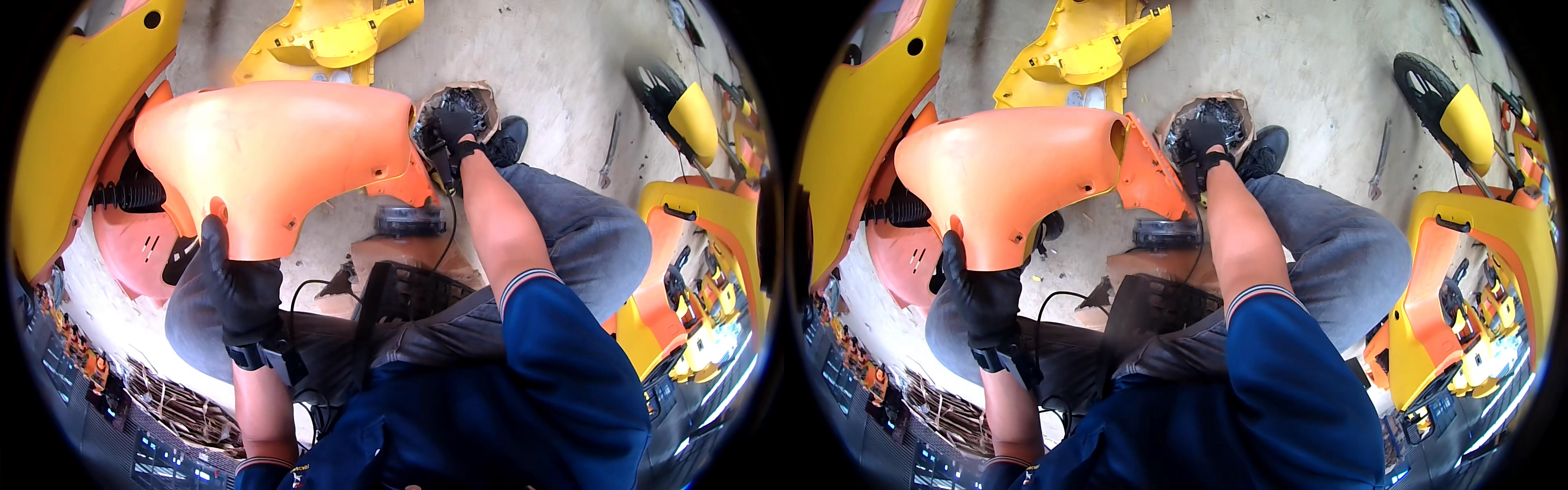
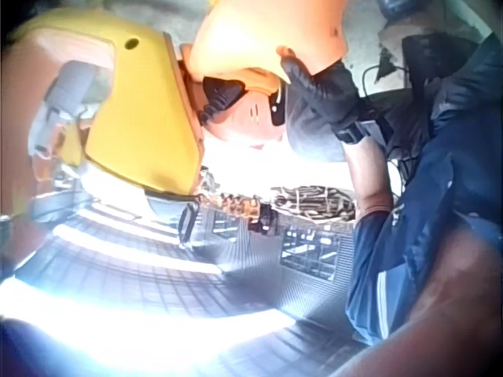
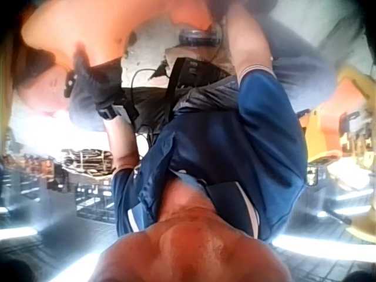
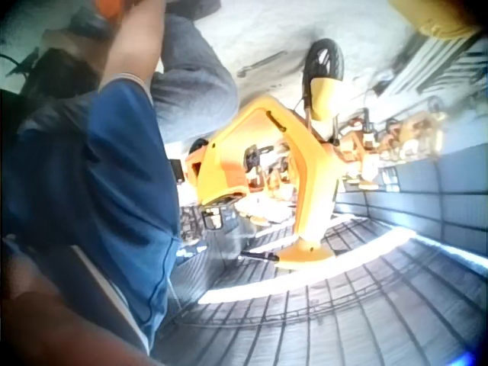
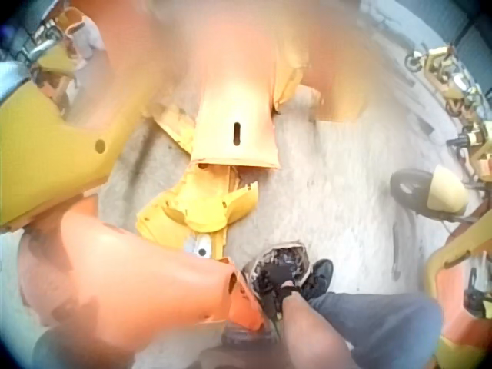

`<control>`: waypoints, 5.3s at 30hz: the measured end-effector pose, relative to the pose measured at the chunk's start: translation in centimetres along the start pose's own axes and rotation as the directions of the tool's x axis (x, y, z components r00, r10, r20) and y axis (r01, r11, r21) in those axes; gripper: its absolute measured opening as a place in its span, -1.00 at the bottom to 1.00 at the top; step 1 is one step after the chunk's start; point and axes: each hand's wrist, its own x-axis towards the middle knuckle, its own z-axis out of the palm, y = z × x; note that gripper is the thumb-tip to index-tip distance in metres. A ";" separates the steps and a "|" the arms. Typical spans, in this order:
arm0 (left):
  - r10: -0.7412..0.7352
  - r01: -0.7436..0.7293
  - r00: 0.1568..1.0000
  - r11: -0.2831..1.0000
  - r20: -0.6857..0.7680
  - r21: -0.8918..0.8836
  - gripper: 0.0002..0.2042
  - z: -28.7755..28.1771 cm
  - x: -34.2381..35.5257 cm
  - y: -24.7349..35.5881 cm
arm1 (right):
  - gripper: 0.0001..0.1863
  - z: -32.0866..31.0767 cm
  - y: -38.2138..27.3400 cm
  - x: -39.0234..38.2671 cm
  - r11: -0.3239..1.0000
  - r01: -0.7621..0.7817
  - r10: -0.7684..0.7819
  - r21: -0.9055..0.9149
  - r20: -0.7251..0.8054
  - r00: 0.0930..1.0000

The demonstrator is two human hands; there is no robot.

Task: The person sits on the floor and uses a screwdriver to remove screws from an orange scooter body panel. They then peel off a white sticker from the panel and place it on the floor.

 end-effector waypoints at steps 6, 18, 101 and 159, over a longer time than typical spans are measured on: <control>-0.038 0.028 0.989 0.997 0.141 0.073 -0.57 0.5 0.1 -0.2 | -0.80 -2.6 3.0 -1.3 0.937 -0.014 0.044 0.349 -0.079 0.996; 0.009 -0.026 0.953 0.998 0.304 0.051 -0.51 1.5 -0.1 0.6 | -0.86 -20.4 -3.1 -4.8 0.291 -0.084 0.297 0.953 -0.006 0.955; 0.025 -0.068 0.931 0.992 0.364 0.108 -0.60 0.1 0.4 0.0 | -0.89 -27.5 -28.3 -20.6 0.727 0.587 -0.318 0.355 -0.584 0.747; 0.113 -0.156 0.950 0.979 0.290 0.129 -0.58 0.0 1.1 -0.5 | -0.77 -25.2 -29.1 -20.2 0.258 0.136 0.051 0.957 -0.155 0.987</control>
